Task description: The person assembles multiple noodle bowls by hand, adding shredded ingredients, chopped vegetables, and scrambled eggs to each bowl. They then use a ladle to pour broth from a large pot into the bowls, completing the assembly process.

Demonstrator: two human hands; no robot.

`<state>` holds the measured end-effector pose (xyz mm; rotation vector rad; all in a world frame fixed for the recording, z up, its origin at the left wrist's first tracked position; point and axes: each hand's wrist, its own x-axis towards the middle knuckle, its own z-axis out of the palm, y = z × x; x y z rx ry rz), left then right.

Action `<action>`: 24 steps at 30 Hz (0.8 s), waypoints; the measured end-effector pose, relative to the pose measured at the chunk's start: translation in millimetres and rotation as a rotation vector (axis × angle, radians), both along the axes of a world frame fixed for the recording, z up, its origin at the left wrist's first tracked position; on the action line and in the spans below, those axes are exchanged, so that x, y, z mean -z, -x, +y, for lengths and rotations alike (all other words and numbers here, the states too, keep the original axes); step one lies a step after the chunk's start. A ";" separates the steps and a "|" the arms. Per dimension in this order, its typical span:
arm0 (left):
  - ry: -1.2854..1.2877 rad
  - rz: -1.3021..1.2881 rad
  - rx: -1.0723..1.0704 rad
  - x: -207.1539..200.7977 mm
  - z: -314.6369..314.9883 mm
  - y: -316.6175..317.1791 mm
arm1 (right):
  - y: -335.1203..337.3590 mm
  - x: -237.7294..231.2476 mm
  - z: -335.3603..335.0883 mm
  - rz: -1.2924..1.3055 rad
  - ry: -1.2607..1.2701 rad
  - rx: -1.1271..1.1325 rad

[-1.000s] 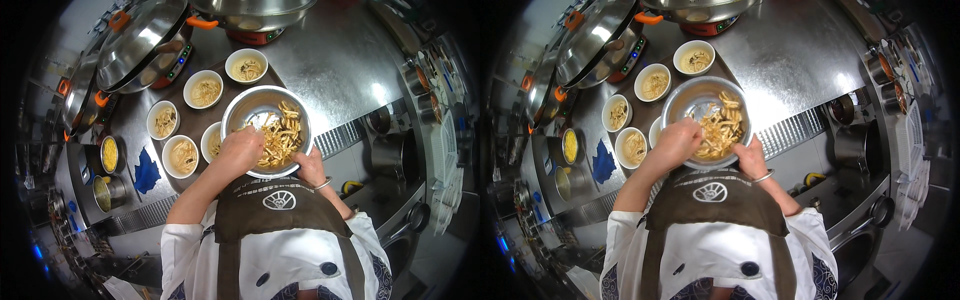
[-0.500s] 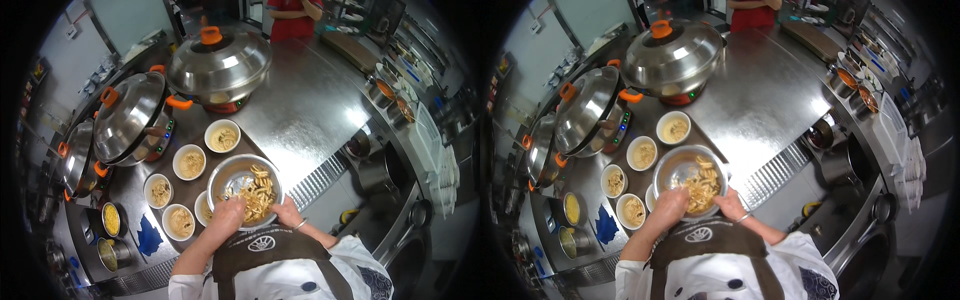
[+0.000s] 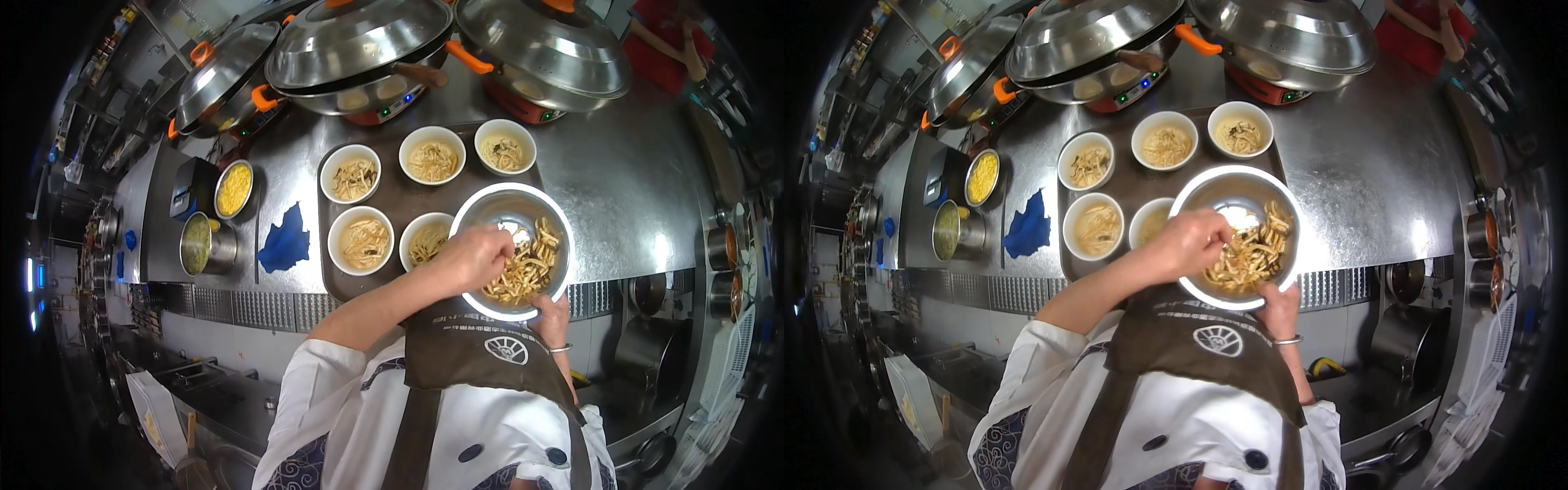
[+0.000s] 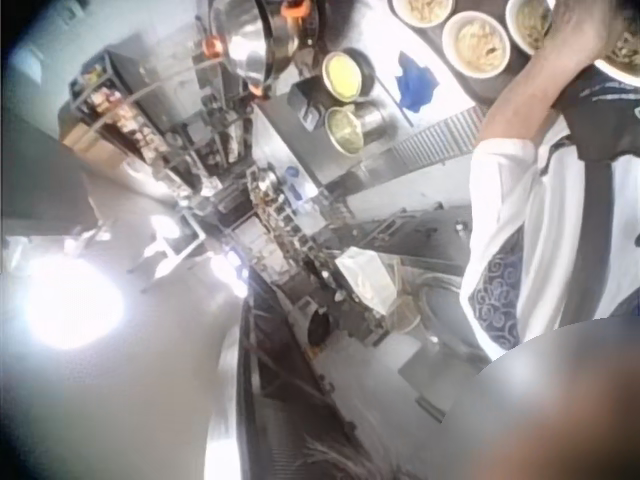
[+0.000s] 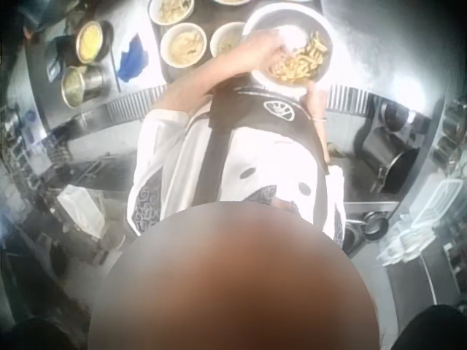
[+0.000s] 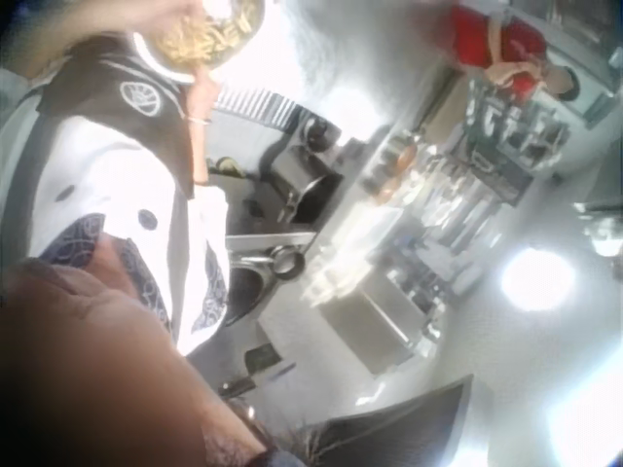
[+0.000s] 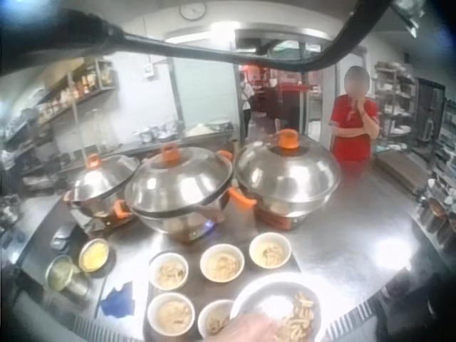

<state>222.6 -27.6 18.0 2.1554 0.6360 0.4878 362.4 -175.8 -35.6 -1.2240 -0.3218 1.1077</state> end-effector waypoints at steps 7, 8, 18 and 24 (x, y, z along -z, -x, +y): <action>0.958 -0.403 -0.210 -9.2 27.6 38.8 | 6.2 -6.4 8.5 -0.039 0.019 0.046; 0.972 -0.467 -0.238 -9.5 29.9 45.6 | 6.1 -6.6 8.6 -0.003 0.019 0.036; 0.654 -0.581 -0.756 28.7 44.1 151.1 | -3.8 9.6 2.4 0.035 -0.008 0.008; 0.231 -0.029 -1.024 71.4 32.5 176.2 | -1.1 -2.0 5.2 0.036 0.023 -0.014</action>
